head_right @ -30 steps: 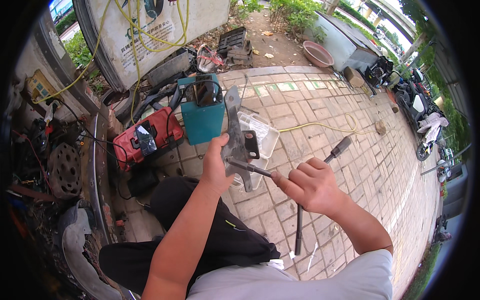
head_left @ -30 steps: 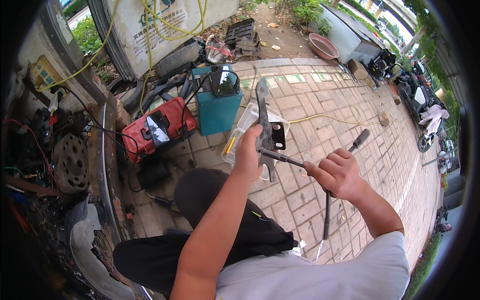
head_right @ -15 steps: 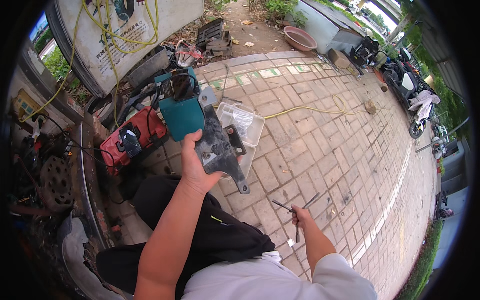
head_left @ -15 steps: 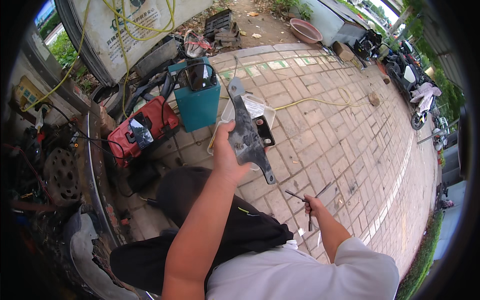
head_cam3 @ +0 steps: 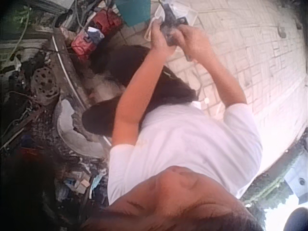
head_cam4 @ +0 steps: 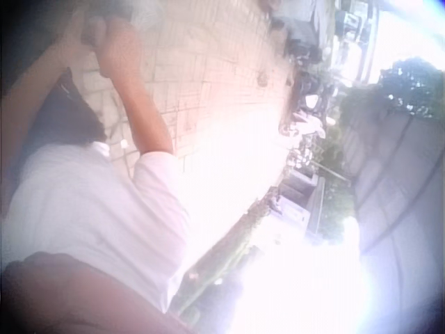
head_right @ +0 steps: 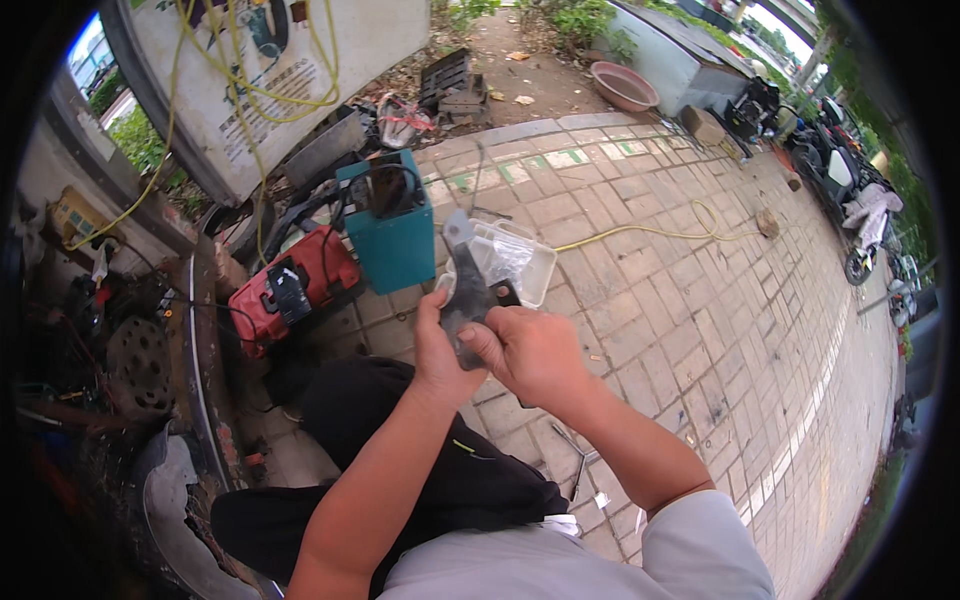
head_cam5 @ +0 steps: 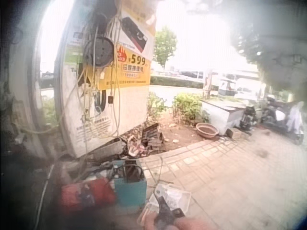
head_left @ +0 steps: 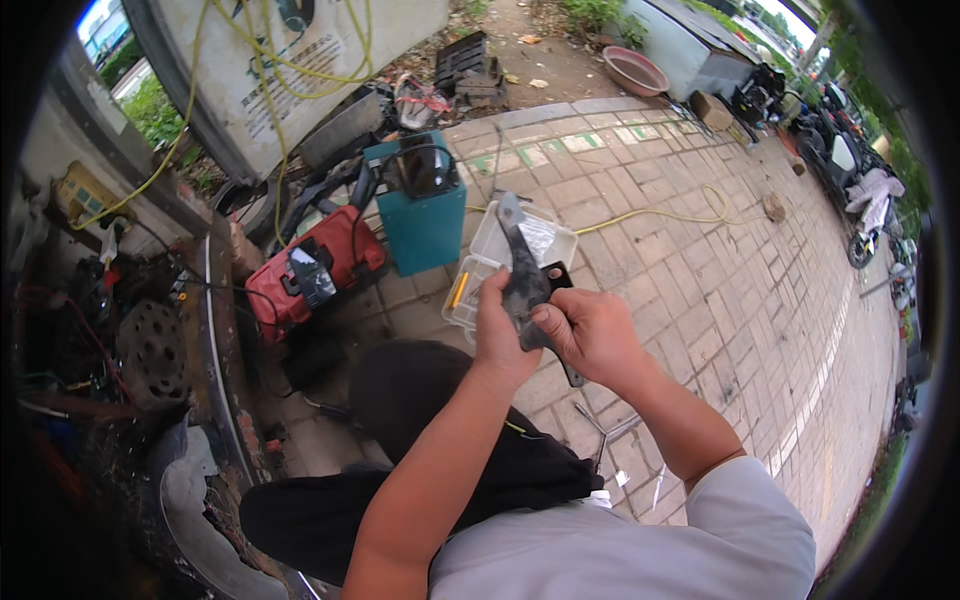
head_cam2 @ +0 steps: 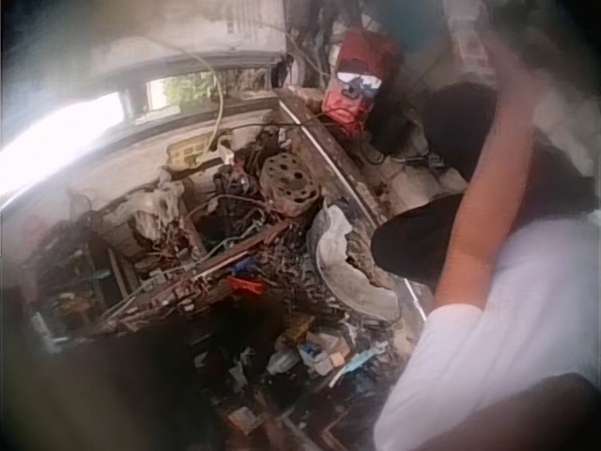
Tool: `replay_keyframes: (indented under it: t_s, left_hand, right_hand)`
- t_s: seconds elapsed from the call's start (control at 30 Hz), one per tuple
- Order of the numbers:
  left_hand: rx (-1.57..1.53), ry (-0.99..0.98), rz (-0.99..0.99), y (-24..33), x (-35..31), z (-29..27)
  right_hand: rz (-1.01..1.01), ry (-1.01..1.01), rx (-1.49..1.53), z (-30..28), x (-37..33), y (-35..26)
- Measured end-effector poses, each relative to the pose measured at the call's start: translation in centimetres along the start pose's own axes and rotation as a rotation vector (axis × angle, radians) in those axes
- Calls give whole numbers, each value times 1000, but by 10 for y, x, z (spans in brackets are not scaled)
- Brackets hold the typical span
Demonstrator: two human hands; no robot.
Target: The person uses pliers to bend a metal bracket, then positions it on a curved metal fender. They select fasteners from a plastic box and use a cordless impact driver to secure the bracket to the fender with multiple screws.
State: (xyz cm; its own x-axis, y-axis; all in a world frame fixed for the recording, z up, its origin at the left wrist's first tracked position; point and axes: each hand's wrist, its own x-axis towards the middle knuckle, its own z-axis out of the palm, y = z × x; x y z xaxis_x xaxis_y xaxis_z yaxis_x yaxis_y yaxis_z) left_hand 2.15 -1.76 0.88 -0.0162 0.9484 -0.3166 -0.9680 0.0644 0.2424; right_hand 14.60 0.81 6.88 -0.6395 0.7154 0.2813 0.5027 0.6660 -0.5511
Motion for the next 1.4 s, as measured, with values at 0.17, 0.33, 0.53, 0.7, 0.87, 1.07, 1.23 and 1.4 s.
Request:
replay_keyframes:
  t_s: [0.17, 0.33, 0.53, 0.7, 0.87, 1.07, 1.23, 1.4]
  left_hand:
    - [-20, 78, 27, 4, -6, -13]
    - [-68, 97, 17, 11, -3, -18]
    - [-178, 26, 22, 19, -9, -16]
    - [-241, -15, 29, 25, -11, -17]
    - [-217, -48, 20, 29, -16, -17]
    - [-247, -37, 83, 30, -20, -2]
    - [-191, -53, 41, 30, -19, -2]
    - [-117, -39, 38, 24, -16, -5]
  right_hand:
    - [64, -157, -85, 23, 21, -19]
    - [43, -169, -38, 27, 22, -19]
    - [21, -240, 48, 20, 31, -36]
    - [54, -278, 221, 20, 33, -38]
    - [82, -300, 345, 20, 33, -33]
    - [78, -248, 357, 14, 30, -29]
    - [-44, -230, 233, 7, 32, -27]
    - [-289, -211, 135, 4, 39, -27]
